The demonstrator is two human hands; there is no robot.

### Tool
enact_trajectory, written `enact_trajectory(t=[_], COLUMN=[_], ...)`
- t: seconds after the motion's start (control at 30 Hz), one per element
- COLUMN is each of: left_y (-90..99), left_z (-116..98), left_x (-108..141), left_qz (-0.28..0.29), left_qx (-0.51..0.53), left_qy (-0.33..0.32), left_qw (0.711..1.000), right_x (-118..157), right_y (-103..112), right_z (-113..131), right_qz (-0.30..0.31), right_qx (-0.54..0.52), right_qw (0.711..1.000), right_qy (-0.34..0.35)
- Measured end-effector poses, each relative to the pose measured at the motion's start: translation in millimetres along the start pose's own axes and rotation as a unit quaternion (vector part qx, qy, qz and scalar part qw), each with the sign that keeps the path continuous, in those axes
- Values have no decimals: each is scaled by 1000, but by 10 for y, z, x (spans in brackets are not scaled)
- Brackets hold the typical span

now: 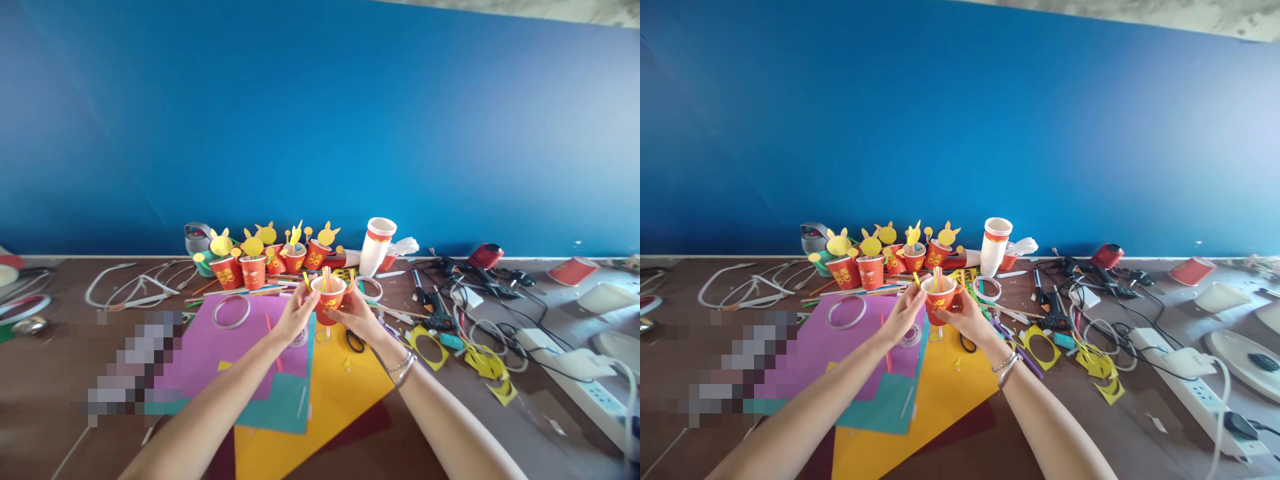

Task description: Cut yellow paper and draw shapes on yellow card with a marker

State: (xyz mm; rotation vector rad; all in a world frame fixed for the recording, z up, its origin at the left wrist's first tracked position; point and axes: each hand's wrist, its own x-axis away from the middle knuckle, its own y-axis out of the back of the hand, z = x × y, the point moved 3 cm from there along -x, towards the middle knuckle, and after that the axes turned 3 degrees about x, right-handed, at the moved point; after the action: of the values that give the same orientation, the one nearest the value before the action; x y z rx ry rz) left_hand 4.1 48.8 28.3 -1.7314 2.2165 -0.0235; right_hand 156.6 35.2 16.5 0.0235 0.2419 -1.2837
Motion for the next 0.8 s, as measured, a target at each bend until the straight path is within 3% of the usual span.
enact_trajectory(t=[0.1,0.2,0.53,0.7,0.8], left_y=[82,122,224,195,106], left_z=[11,2,-126,-144,-92], left_x=[-19,-51,-117,-101,-66], left_qz=[-62,-80,-18,-21,47], left_qx=[28,41,21,24,19], left_qy=[-3,-9,52,35,46], left_qw=[998,996,998,999,998], right_x=[-3,3,20,6,2], right_y=[-7,-2,23,-19,-24], right_z=[-30,-17,-6,0,15], right_qz=[22,41,74,57,37], right_qx=[-38,-44,5,-57,-59], right_qw=[999,998,997,996,998], right_qy=[7,7,-30,-25,-7])
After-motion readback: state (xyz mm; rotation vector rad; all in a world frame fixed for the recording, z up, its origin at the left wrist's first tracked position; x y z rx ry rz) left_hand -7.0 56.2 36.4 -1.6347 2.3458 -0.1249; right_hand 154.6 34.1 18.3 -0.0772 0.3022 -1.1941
